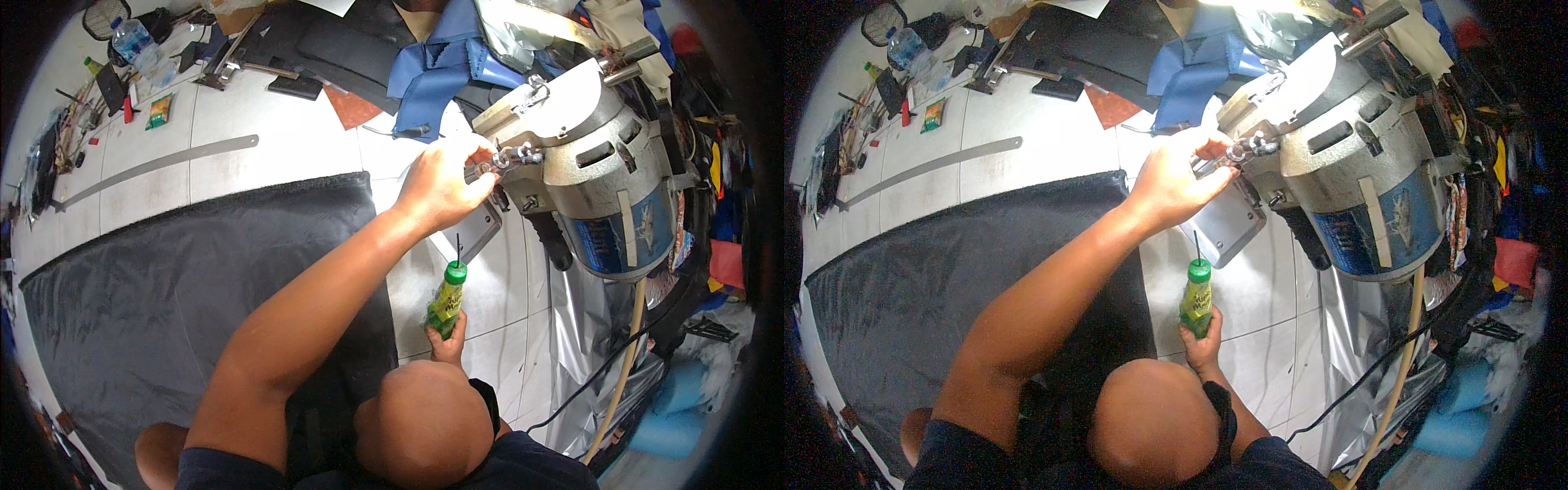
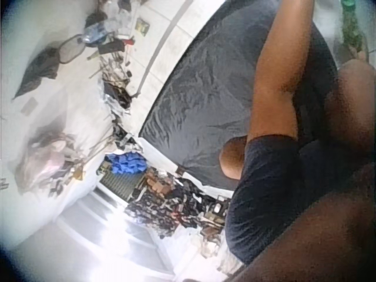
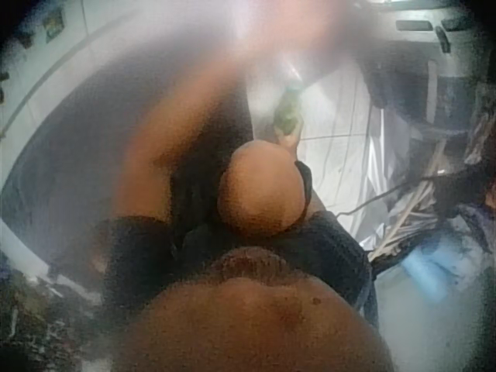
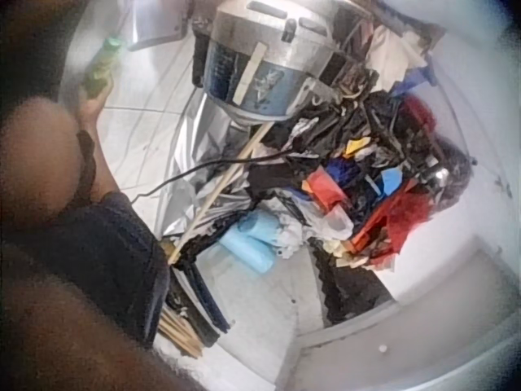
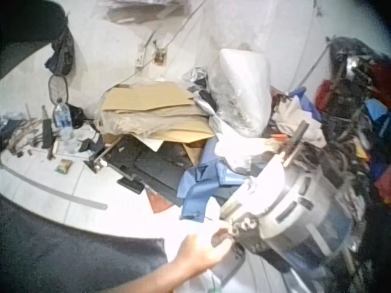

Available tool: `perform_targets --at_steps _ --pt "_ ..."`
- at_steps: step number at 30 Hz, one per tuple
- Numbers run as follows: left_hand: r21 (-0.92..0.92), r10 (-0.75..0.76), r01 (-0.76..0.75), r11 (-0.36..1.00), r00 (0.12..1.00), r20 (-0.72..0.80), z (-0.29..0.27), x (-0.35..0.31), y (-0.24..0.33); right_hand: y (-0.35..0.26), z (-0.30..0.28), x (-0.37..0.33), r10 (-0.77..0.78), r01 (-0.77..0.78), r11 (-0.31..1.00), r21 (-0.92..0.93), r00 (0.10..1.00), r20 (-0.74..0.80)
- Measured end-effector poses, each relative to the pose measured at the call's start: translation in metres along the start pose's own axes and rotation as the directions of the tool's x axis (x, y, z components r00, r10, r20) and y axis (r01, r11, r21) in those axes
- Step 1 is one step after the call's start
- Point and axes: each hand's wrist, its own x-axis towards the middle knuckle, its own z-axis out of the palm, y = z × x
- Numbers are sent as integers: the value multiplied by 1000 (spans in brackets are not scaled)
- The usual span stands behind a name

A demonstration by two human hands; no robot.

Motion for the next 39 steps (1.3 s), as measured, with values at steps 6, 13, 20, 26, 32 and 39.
perform_targets --at_steps 6,13,20,26,32,39 --pt "43 53 -52 998 998 -22 0 1 2 1 2 -1 37 -36 996 -82 999 8" --pt "59 13 -11 998 999 -33 4 -3 -6 5 3 -2 36 -35 994 -101 999 16" --pt "104 102 -99 990 994 -24 2 1 -1 6 1 -3 61 -56 986 -159 998 25" --pt "50 95 -94 994 995 -33 1 4 4 8 3 -3 107 -100 980 -172 994 34" --pt "25 105 -104 994 994 -27 2 4 7 5 2 -3 88 -77 982 -175 995 52" --pt "-28 141 -144 989 986 -89 6 7 7 12 6 -3 89 -84 979 -183 996 19"
